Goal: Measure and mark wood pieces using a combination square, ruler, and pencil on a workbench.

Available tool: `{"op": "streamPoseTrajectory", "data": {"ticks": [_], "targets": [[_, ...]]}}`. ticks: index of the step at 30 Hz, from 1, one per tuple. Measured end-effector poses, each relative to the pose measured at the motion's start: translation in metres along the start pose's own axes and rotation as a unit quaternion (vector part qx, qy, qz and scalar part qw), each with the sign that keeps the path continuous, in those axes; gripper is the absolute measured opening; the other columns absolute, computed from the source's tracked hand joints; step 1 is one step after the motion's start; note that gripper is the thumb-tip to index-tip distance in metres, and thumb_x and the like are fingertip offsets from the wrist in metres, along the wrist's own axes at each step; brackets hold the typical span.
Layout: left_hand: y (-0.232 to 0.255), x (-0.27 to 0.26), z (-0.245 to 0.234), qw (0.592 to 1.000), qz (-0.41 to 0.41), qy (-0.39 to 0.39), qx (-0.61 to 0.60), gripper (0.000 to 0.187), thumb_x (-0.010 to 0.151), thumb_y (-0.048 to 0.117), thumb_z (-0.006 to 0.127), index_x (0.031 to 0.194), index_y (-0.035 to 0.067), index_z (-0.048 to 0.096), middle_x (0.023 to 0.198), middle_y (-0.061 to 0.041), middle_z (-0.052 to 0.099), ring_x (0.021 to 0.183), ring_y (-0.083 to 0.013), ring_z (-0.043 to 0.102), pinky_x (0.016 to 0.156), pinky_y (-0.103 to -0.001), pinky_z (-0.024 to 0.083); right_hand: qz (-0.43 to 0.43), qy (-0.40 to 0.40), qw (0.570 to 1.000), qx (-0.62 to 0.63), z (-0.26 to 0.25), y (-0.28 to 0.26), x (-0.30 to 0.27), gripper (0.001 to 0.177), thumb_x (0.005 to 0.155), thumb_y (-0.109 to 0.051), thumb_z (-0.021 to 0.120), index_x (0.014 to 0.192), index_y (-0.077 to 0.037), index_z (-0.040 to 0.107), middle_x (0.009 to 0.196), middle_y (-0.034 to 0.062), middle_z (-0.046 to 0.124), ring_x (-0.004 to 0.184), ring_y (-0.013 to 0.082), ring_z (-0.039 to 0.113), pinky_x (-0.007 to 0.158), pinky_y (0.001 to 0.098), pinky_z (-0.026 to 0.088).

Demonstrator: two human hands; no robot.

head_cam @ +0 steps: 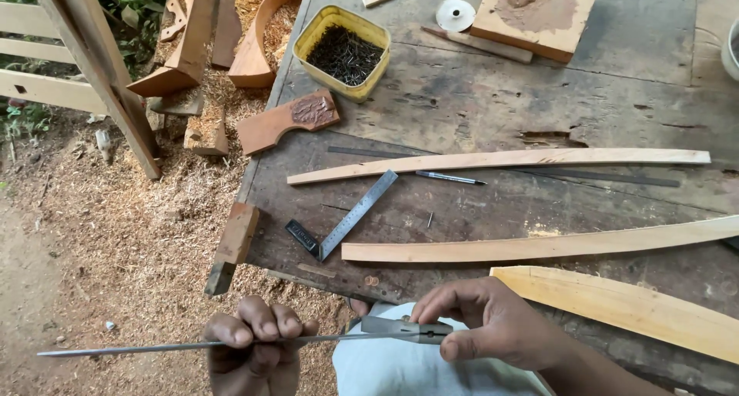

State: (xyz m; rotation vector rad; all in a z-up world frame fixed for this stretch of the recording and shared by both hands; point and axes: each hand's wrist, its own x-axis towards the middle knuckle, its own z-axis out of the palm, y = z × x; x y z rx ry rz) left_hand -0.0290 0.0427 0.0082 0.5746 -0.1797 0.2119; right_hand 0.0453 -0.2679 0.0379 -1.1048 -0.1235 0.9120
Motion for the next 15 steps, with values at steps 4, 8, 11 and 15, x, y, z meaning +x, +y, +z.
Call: {"op": "streamPoseTrajectory", "data": {"ticks": [4,8,11,15], "targets": [[-0.0020,0.0001,-0.0007,1.000,-0.003,-0.005,0.002,0.022,0.098,-0.007,0.065,0.117,0.004,0.068,0.111,-0.017,0.064,0.115,-0.0335,0.068,0.103,-0.057,0.057,0.021,0.010,0.999,0.030,0.0017,-0.0035,-0.0001,0.054,0.069,-0.033,0.095,0.103,0.004,0.075,0.111,0.0159,0.075,0.106,0.0234,0.069,0.098,0.0387,0.053],[-0.0032,0.0023,0.0019,1.000,-0.012,0.018,-0.013,0.022,0.098,-0.009,0.064,0.117,0.003,0.068,0.112,-0.017,0.063,0.115,-0.0344,0.068,0.104,-0.058,0.056,0.030,0.010,0.998,0.047,0.0024,-0.0038,0.0010,0.053,0.069,-0.032,0.095,0.102,0.004,0.074,0.109,0.0154,0.076,0.102,0.0223,0.070,0.095,0.0381,0.054],[-0.0032,0.0042,0.0039,1.000,-0.010,0.022,-0.010,0.022,0.098,-0.009,0.064,0.117,0.003,0.067,0.111,-0.017,0.063,0.115,-0.0339,0.067,0.104,-0.058,0.056,0.033,0.012,0.998,0.054,0.0030,-0.0038,0.0018,0.053,0.069,-0.032,0.096,0.102,0.003,0.074,0.109,0.0152,0.076,0.100,0.0219,0.070,0.095,0.0381,0.055],[-0.0016,0.0030,0.0015,1.000,-0.010,0.030,-0.002,0.022,0.098,-0.008,0.064,0.116,0.003,0.068,0.111,-0.018,0.063,0.115,-0.0344,0.067,0.103,-0.057,0.056,0.041,0.017,0.997,0.059,0.0008,0.0008,0.0030,0.055,0.067,-0.034,0.096,0.102,0.003,0.075,0.107,0.0148,0.077,0.099,0.0218,0.071,0.094,0.0380,0.055]]}}
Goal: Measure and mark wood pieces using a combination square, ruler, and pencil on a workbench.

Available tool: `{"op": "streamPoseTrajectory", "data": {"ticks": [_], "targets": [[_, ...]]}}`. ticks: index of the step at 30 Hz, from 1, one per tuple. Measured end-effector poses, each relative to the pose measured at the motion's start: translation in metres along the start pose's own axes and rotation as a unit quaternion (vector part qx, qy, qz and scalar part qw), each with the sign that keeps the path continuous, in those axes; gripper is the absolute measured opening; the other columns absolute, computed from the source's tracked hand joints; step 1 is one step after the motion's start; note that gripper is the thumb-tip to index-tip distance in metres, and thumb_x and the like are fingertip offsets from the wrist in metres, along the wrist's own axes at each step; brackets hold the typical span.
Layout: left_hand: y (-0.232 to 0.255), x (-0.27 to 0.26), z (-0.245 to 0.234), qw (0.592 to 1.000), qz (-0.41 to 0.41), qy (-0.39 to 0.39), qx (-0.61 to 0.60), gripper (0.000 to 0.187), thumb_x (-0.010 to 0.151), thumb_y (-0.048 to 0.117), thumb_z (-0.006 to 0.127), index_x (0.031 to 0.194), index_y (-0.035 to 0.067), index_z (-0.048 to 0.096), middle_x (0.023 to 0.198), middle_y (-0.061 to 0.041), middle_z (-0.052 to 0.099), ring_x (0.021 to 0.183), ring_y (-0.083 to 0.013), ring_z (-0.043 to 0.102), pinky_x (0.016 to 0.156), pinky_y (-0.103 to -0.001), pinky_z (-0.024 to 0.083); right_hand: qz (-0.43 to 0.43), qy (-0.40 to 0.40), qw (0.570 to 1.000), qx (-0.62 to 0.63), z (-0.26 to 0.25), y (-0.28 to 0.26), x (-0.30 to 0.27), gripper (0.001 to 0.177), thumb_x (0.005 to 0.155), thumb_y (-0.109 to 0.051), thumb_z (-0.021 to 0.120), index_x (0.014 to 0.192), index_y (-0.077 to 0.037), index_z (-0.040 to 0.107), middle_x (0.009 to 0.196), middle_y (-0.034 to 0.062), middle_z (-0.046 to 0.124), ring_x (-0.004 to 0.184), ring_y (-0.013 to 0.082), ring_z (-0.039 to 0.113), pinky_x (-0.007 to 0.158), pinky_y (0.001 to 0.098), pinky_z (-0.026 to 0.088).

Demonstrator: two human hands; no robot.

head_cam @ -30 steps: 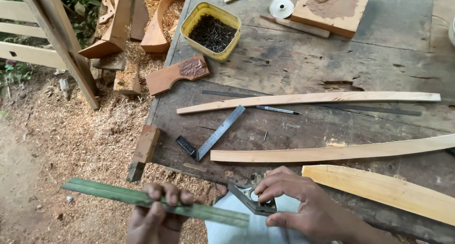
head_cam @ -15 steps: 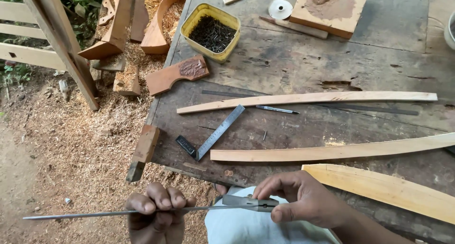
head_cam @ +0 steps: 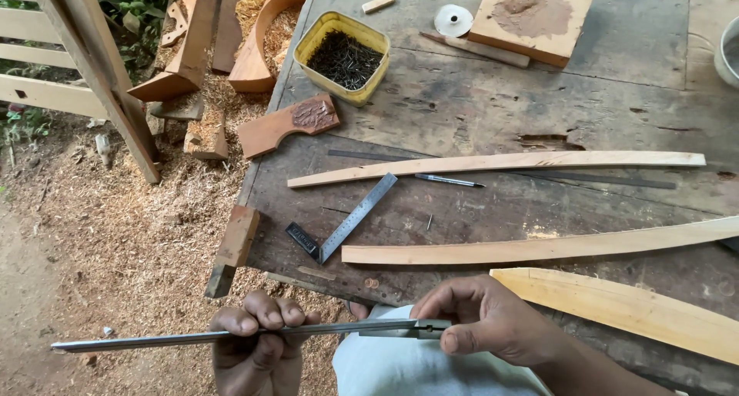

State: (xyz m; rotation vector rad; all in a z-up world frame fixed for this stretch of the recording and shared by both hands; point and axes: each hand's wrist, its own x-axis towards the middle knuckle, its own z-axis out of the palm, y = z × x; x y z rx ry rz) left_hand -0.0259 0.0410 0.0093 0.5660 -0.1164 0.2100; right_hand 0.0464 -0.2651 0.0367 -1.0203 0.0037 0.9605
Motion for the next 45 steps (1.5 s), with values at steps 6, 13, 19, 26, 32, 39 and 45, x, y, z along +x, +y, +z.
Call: {"op": "streamPoseTrajectory", "data": {"ticks": [6,13,19,26,32,39,45], "targets": [[0.002,-0.005,0.000,0.999,0.006,0.006,0.036,0.022,0.098,-0.006,0.065,0.115,0.006,0.068,0.109,-0.015,0.064,0.113,-0.0313,0.068,0.103,-0.057,0.057,0.014,0.006,1.000,0.013,0.005,-0.004,0.000,0.057,0.066,-0.033,0.096,0.103,0.004,0.075,0.106,0.0158,0.076,0.099,0.0232,0.070,0.094,0.0385,0.055],[0.007,-0.015,-0.014,0.999,0.001,-0.018,0.046,0.021,0.099,-0.007,0.066,0.114,0.008,0.067,0.110,-0.012,0.064,0.113,-0.0302,0.069,0.102,-0.058,0.058,0.012,-0.011,1.000,0.005,0.010,-0.009,-0.001,0.056,0.066,-0.031,0.097,0.104,0.004,0.076,0.110,0.0153,0.075,0.108,0.0235,0.069,0.100,0.0380,0.052],[0.009,-0.017,-0.014,0.998,-0.020,-0.034,0.052,0.019,0.099,-0.006,0.063,0.113,0.007,0.065,0.108,-0.014,0.064,0.111,-0.0331,0.068,0.100,-0.063,0.056,0.012,-0.023,1.000,-0.003,0.012,-0.004,-0.003,0.054,0.067,-0.030,0.096,0.105,0.004,0.077,0.111,0.0164,0.076,0.109,0.0257,0.068,0.101,0.0405,0.051],[0.013,-0.037,-0.018,0.997,-0.051,-0.058,0.012,0.021,0.111,0.014,0.050,0.118,0.003,0.067,0.114,-0.019,0.066,0.115,-0.0401,0.067,0.102,-0.065,0.054,0.037,-0.037,0.999,-0.011,0.023,-0.006,-0.011,0.050,0.073,-0.030,0.093,0.105,0.004,0.077,0.114,0.0155,0.074,0.112,0.0240,0.068,0.103,0.0391,0.051],[0.013,-0.050,-0.022,0.996,-0.076,-0.028,-0.025,0.020,0.112,0.013,0.050,0.119,0.003,0.066,0.116,-0.021,0.067,0.118,-0.0413,0.066,0.104,-0.067,0.052,0.066,-0.034,0.997,0.004,0.024,-0.005,-0.014,0.047,0.075,-0.027,0.091,0.106,0.004,0.077,0.113,0.0151,0.074,0.111,0.0238,0.068,0.100,0.0400,0.051],[-0.009,-0.064,-0.028,0.999,-0.007,0.035,0.019,0.020,0.105,-0.005,0.060,0.122,0.004,0.062,0.110,-0.019,0.071,0.110,-0.0372,0.072,0.096,-0.063,0.058,0.027,-0.055,0.993,-0.104,0.021,-0.008,-0.014,0.047,0.079,-0.036,0.089,0.107,0.001,0.078,0.111,0.0133,0.076,0.112,0.0232,0.069,0.100,0.0381,0.052],[-0.014,-0.067,-0.019,0.997,-0.009,0.075,0.002,0.016,0.104,-0.004,0.059,0.117,0.005,0.063,0.113,-0.019,0.070,0.113,-0.0358,0.070,0.098,-0.061,0.057,-0.005,-0.033,0.995,-0.093,0.016,-0.006,-0.013,0.062,0.076,-0.055,0.084,0.107,-0.003,0.078,0.104,0.0089,0.075,0.104,0.0194,0.070,0.091,0.0363,0.054]]}}
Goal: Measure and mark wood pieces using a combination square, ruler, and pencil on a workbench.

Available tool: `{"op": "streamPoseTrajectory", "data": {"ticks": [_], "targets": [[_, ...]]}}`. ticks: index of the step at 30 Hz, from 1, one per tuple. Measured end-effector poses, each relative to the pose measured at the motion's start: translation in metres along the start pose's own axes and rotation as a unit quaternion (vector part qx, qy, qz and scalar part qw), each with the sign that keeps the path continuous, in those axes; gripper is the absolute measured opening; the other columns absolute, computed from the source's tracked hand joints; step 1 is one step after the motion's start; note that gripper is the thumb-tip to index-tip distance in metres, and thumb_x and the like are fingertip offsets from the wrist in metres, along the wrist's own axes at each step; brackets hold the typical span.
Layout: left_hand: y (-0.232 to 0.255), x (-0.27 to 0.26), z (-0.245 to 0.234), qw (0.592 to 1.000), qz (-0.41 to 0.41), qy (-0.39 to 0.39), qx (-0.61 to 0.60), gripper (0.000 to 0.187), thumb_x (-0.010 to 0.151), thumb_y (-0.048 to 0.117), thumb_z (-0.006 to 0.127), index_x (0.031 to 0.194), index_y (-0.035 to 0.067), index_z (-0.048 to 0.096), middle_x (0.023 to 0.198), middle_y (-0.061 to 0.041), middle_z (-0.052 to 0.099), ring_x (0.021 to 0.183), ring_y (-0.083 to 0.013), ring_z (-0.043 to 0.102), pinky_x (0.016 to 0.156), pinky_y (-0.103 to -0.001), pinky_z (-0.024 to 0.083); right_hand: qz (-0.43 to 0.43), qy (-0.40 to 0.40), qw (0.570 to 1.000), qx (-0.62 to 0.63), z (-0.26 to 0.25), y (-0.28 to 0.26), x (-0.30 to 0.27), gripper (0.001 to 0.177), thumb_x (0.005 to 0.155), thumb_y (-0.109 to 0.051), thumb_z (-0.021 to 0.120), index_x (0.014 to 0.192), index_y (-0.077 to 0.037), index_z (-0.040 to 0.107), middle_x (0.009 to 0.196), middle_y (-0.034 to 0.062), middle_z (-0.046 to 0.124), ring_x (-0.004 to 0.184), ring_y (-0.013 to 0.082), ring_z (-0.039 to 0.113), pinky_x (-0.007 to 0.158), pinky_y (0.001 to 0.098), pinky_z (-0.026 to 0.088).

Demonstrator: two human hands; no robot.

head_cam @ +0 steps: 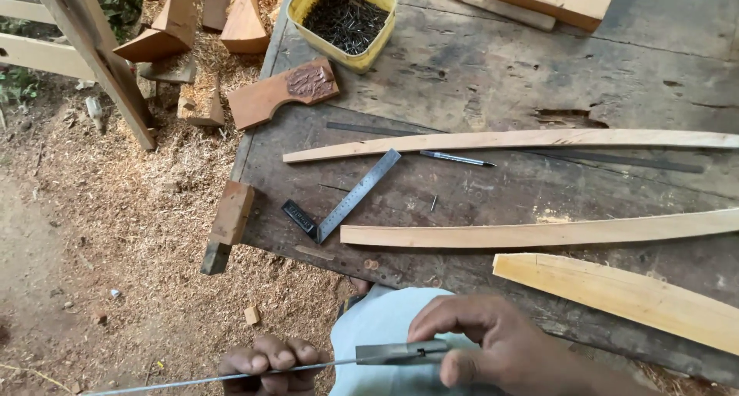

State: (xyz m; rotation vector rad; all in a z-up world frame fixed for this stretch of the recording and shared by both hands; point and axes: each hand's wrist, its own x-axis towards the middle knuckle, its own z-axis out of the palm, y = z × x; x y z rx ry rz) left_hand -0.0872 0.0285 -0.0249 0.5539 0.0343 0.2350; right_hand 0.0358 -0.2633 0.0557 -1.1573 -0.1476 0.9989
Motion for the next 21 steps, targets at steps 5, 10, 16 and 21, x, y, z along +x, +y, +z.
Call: {"op": "streamPoseTrajectory", "data": {"ticks": [5,10,16,21], "targets": [[-0.003,-0.008,-0.014,1.000,-0.006,0.002,-0.005,0.018,0.102,-0.004,0.058,0.117,0.005,0.063,0.114,-0.019,0.071,0.114,-0.0364,0.070,0.096,-0.060,0.057,0.030,0.014,0.999,0.035,-0.001,0.009,-0.003,0.071,0.070,-0.058,0.086,0.107,0.002,0.079,0.105,0.0106,0.075,0.105,0.0198,0.071,0.090,0.0354,0.056],[0.002,0.000,-0.004,0.995,-0.045,-0.029,-0.081,0.017,0.114,0.007,0.050,0.119,0.003,0.066,0.116,-0.023,0.071,0.117,-0.0385,0.070,0.102,-0.059,0.054,0.098,0.010,0.987,0.130,-0.005,0.006,-0.005,0.076,0.065,-0.049,0.093,0.112,0.007,0.073,0.109,0.0123,0.071,0.107,0.0203,0.068,0.095,0.0353,0.054],[0.007,-0.003,-0.001,0.995,-0.048,-0.044,-0.069,0.031,0.114,0.018,0.043,0.118,-0.003,0.066,0.114,-0.028,0.071,0.114,-0.0408,0.070,0.100,-0.062,0.052,0.135,-0.025,0.983,0.119,-0.009,-0.012,-0.010,0.072,0.070,-0.034,0.093,0.123,0.004,0.064,0.113,0.0094,0.069,0.116,0.0180,0.064,0.105,0.0344,0.049],[0.020,0.018,0.005,0.982,-0.148,-0.097,-0.070,0.034,0.110,0.022,0.042,0.119,-0.002,0.064,0.119,-0.027,0.068,0.120,-0.0421,0.064,0.107,-0.067,0.045,0.147,-0.050,0.987,0.033,-0.013,-0.018,-0.010,0.069,0.071,-0.034,0.088,0.127,-0.001,0.064,0.114,0.0075,0.071,0.114,0.0158,0.063,0.107,0.0346,0.048]]}}
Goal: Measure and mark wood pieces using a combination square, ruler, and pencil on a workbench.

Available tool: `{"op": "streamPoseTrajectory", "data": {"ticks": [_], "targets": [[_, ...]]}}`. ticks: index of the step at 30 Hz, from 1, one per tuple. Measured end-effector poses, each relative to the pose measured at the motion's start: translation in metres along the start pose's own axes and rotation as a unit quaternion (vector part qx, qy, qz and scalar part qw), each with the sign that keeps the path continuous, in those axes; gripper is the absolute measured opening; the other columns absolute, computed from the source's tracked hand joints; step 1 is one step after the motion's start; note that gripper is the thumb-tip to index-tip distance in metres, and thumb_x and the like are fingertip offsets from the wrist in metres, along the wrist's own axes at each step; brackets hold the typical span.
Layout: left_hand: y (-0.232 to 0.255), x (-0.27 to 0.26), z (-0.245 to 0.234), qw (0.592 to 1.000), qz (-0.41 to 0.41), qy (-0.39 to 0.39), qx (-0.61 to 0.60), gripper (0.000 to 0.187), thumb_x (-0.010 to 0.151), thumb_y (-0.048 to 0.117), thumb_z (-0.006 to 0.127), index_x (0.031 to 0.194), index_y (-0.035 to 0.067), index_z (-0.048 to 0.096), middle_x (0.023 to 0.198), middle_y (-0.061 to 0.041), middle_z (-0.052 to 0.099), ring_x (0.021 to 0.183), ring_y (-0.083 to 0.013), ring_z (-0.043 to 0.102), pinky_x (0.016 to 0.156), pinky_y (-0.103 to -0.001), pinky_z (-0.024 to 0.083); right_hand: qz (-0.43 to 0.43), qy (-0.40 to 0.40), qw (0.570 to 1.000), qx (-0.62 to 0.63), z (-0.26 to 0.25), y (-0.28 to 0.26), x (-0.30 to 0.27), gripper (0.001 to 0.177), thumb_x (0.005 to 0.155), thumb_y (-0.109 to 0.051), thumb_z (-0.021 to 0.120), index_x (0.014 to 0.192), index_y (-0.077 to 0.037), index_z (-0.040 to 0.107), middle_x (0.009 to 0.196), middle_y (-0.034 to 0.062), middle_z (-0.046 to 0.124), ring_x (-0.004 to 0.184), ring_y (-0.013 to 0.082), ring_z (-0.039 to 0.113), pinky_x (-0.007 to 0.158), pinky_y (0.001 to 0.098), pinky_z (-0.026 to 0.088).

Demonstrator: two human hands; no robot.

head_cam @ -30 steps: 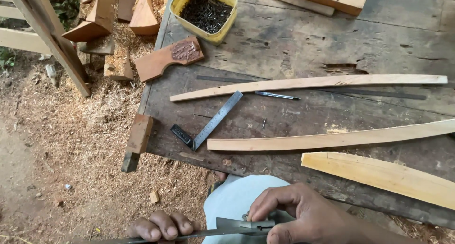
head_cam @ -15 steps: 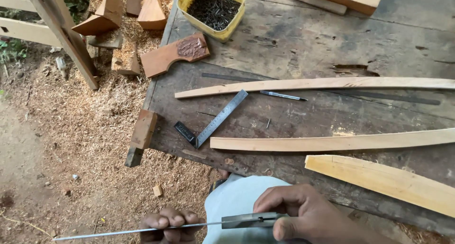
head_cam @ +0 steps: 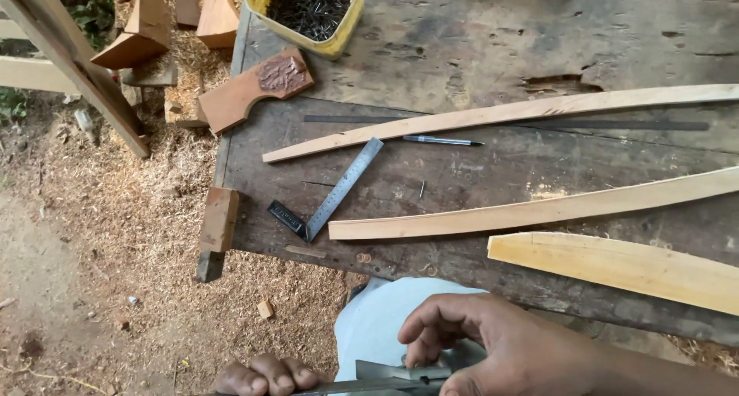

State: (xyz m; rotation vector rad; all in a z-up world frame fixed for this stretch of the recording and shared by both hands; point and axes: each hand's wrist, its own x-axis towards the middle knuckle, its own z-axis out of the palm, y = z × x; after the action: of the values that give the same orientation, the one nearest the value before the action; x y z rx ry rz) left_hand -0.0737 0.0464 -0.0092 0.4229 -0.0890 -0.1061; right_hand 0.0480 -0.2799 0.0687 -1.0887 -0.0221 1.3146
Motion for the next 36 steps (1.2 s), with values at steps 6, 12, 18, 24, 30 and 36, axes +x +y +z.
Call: {"op": "streamPoseTrajectory", "data": {"ticks": [6,12,18,24,30,36], "targets": [[-0.008,0.006,-0.019,0.998,0.001,-0.040,-0.040,0.037,0.112,0.024,0.044,0.119,-0.007,0.063,0.118,-0.032,0.067,0.120,-0.0455,0.064,0.106,-0.064,0.044,-0.012,-0.037,0.993,-0.107,-0.011,-0.006,0.004,0.058,0.072,-0.040,0.085,0.116,-0.003,0.073,0.114,0.0040,0.075,0.107,0.0144,0.066,0.099,0.0327,0.051],[-0.021,0.001,-0.025,0.997,0.053,0.023,0.054,0.018,0.100,-0.012,0.062,0.116,-0.004,0.064,0.111,-0.028,0.073,0.111,-0.0421,0.072,0.097,-0.060,0.058,-0.028,-0.064,0.968,-0.242,-0.020,-0.019,0.002,0.060,0.071,-0.048,0.081,0.115,-0.007,0.075,0.109,0.0032,0.074,0.101,0.0151,0.065,0.092,0.0324,0.054],[-0.014,0.018,-0.008,0.996,-0.020,0.061,0.063,0.017,0.095,-0.010,0.067,0.109,-0.001,0.065,0.105,-0.022,0.073,0.108,-0.0388,0.072,0.096,-0.059,0.058,0.034,-0.077,0.971,-0.225,-0.016,-0.029,0.005,0.059,0.067,-0.039,0.084,0.116,-0.008,0.072,0.108,0.0019,0.074,0.100,0.0132,0.067,0.091,0.0299,0.055],[-0.012,0.026,-0.003,0.995,-0.027,0.056,0.077,0.016,0.095,-0.009,0.068,0.110,-0.002,0.067,0.104,-0.023,0.074,0.105,-0.0371,0.074,0.093,-0.058,0.060,0.039,-0.078,0.985,-0.151,-0.019,-0.021,0.005,0.056,0.066,-0.031,0.090,0.112,-0.006,0.070,0.107,0.0000,0.071,0.099,0.0105,0.063,0.091,0.0276,0.054],[0.005,0.038,-0.003,0.994,-0.003,0.024,0.104,0.017,0.096,-0.010,0.067,0.111,-0.002,0.069,0.104,-0.026,0.075,0.103,-0.0392,0.075,0.091,-0.059,0.061,0.005,-0.063,0.988,-0.142,-0.019,-0.017,0.005,0.052,0.067,-0.031,0.091,0.107,-0.005,0.071,0.102,-0.0001,0.071,0.095,0.0105,0.063,0.088,0.0277,0.054],[0.006,0.034,-0.008,0.992,-0.041,0.076,0.093,0.017,0.093,-0.010,0.067,0.107,-0.001,0.067,0.102,-0.024,0.073,0.105,-0.0422,0.072,0.090,-0.063,0.058,-0.008,-0.072,0.993,-0.096,-0.022,-0.009,0.012,0.053,0.067,-0.028,0.093,0.107,-0.003,0.070,0.100,0.0014,0.070,0.096,0.0114,0.062,0.087,0.0279,0.053]]}}
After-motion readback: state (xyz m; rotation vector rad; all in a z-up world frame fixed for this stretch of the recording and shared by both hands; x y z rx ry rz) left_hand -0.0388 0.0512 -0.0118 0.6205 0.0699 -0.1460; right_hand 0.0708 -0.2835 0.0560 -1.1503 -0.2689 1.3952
